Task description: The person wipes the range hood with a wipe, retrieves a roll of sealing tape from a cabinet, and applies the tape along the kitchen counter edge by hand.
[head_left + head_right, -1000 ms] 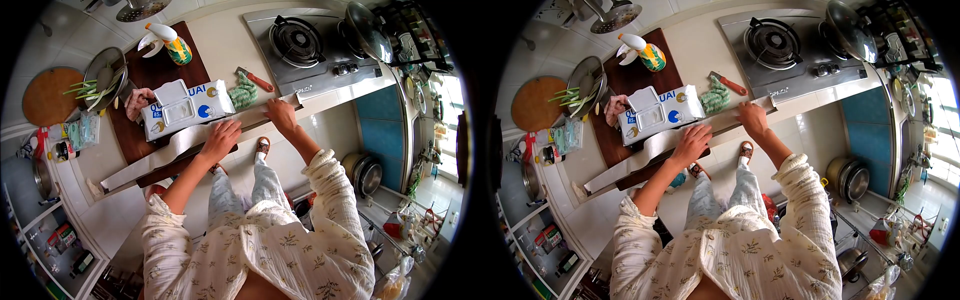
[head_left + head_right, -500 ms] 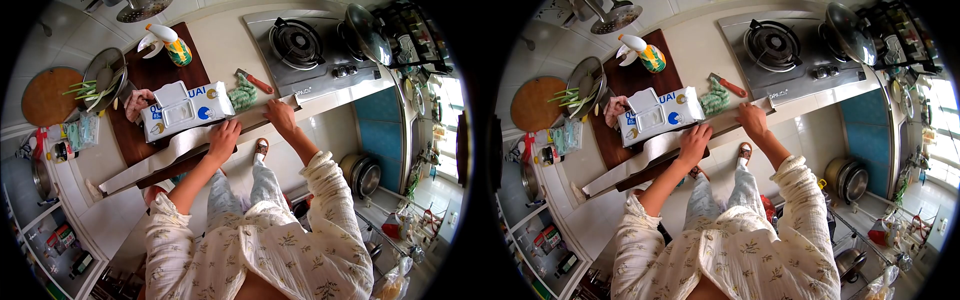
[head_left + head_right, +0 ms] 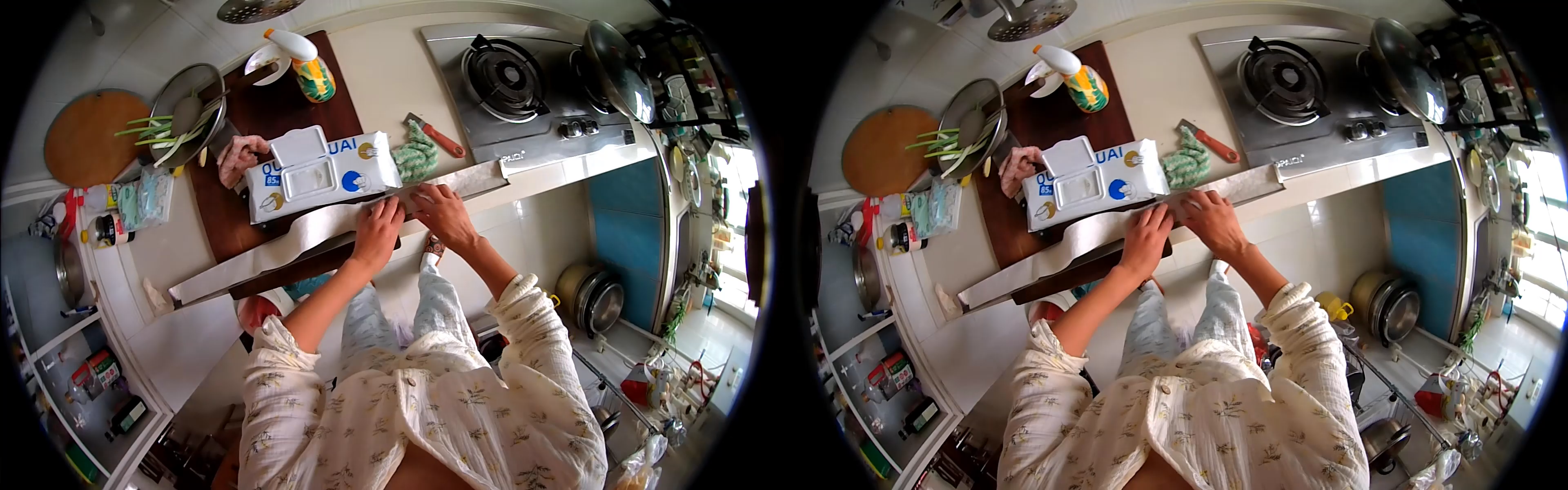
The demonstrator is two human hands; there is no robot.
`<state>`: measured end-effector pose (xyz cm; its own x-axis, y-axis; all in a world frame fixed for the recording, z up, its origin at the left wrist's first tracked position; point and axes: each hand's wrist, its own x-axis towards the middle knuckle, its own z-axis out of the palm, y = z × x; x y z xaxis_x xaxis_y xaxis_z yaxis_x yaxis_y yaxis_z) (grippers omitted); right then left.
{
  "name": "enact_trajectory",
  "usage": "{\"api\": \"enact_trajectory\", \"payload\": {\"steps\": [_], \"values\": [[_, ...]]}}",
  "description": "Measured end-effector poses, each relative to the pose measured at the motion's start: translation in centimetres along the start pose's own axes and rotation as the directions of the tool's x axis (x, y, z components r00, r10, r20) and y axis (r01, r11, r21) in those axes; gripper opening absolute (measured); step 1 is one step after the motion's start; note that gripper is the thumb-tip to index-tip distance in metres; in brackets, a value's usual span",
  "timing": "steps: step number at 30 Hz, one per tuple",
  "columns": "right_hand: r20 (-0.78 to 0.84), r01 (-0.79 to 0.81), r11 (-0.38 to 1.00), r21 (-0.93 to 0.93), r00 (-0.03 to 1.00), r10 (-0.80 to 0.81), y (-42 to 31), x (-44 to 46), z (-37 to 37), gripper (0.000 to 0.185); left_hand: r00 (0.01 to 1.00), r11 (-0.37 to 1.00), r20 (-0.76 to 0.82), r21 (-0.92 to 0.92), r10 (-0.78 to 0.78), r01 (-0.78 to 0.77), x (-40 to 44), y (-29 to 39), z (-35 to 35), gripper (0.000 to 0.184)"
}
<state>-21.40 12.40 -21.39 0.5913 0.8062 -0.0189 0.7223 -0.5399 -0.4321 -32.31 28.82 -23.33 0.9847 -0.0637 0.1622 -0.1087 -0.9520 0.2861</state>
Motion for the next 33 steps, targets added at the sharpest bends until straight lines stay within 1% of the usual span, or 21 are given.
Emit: {"api": "enact_trajectory", "payload": {"steps": [3,4,7,8,11,12,15,18,19,21,23,24,27,28,31,32,33], "values": [[-0.008,0.019,1.000,0.022,1.000,-0.019,0.3,-0.1,0.1,0.039,0.989,0.991,0.075,0.052,-0.124,0.121,-1.9,-0.3,-1.4,0.037],[0.005,0.018,0.999,0.032,1.000,-0.018,0.3,-0.1,0.1,0.040,0.983,0.986,0.079,0.026,-0.168,0.167,-2.8,-0.8,-1.4,0.044],[0.007,0.010,1.000,0.020,1.000,-0.010,0.0,-0.1,-0.1,0.038,0.973,0.977,0.089,0.002,-0.212,0.212,-4.6,-1.6,-2.1,0.048],[0.003,0.013,1.000,0.025,1.000,-0.013,0.0,-0.1,-0.2,0.038,0.973,0.975,0.061,-0.004,-0.223,0.224,-5.0,-1.8,-2.3,0.038],[-0.012,0.026,0.999,0.040,1.000,-0.025,0.0,-0.1,-0.2,0.036,0.951,0.956,0.099,0.043,-0.292,0.289,-5.8,-2.3,-3.1,0.039],[-0.018,0.029,0.999,0.043,0.999,-0.028,0.1,-0.1,-0.1,0.036,0.941,0.950,0.129,0.038,-0.312,0.309,-6.1,-2.5,-3.4,0.052],[-0.022,0.023,0.999,0.044,1.000,-0.022,0.1,-0.2,0.0,0.035,0.958,0.962,0.082,0.029,-0.273,0.272,-7.0,-3.1,-2.9,0.052],[-0.024,0.027,1.000,0.015,0.999,-0.027,-1.0,0.2,-0.2,0.035,0.964,0.964,0.035,0.015,-0.265,0.265,-6.9,-3.3,-2.5,0.037],[-0.026,0.031,1.000,0.004,0.999,-0.031,-1.8,0.4,-0.2,0.035,0.964,0.964,0.022,0.015,-0.265,0.265,-6.9,-3.2,-2.7,0.035],[-0.051,0.140,0.989,0.050,0.989,-0.137,-4.3,0.9,0.1,0.037,0.969,0.968,-0.001,0.019,-0.249,0.249,-6.8,-3.0,-3.0,0.034],[-0.030,0.214,0.965,0.153,0.977,-0.212,-6.5,2.0,1.6,0.039,0.965,0.965,0.027,-0.002,-0.262,0.262,-7.0,-3.1,-2.5,0.040],[0.006,0.221,0.959,0.178,0.974,-0.226,-7.3,2.5,2.5,0.038,0.962,0.963,0.039,-0.014,-0.269,0.270,-7.0,-3.2,-2.7,0.043],[0.141,0.320,0.938,0.137,0.930,-0.338,-7.6,3.7,4.9,0.034,0.974,0.955,0.070,-0.192,-0.215,0.225,-7.6,-3.8,-4.1,0.038],[0.056,0.229,0.968,0.106,0.970,-0.236,-7.6,3.5,5.2,0.029,0.981,0.947,-0.027,-0.266,-0.193,0.179,-8.0,-4.0,-5.0,0.034],[0.056,0.159,0.969,0.186,0.983,-0.172,-7.4,3.5,5.6,0.027,0.934,0.958,-0.255,-0.201,-0.251,0.202,-8.9,-6.5,-7.4,0.032],[0.098,0.150,0.970,0.192,0.980,-0.171,-7.4,3.6,5.4,0.025,0.916,0.950,-0.270,-0.180,-0.298,0.256,-9.3,-7.8,-7.5,0.033],[0.099,0.141,0.971,0.191,0.982,-0.162,-7.5,3.7,5.4,0.025,0.906,0.930,-0.236,-0.198,-0.352,0.310,-9.5,-8.9,-8.0,0.034]]}}
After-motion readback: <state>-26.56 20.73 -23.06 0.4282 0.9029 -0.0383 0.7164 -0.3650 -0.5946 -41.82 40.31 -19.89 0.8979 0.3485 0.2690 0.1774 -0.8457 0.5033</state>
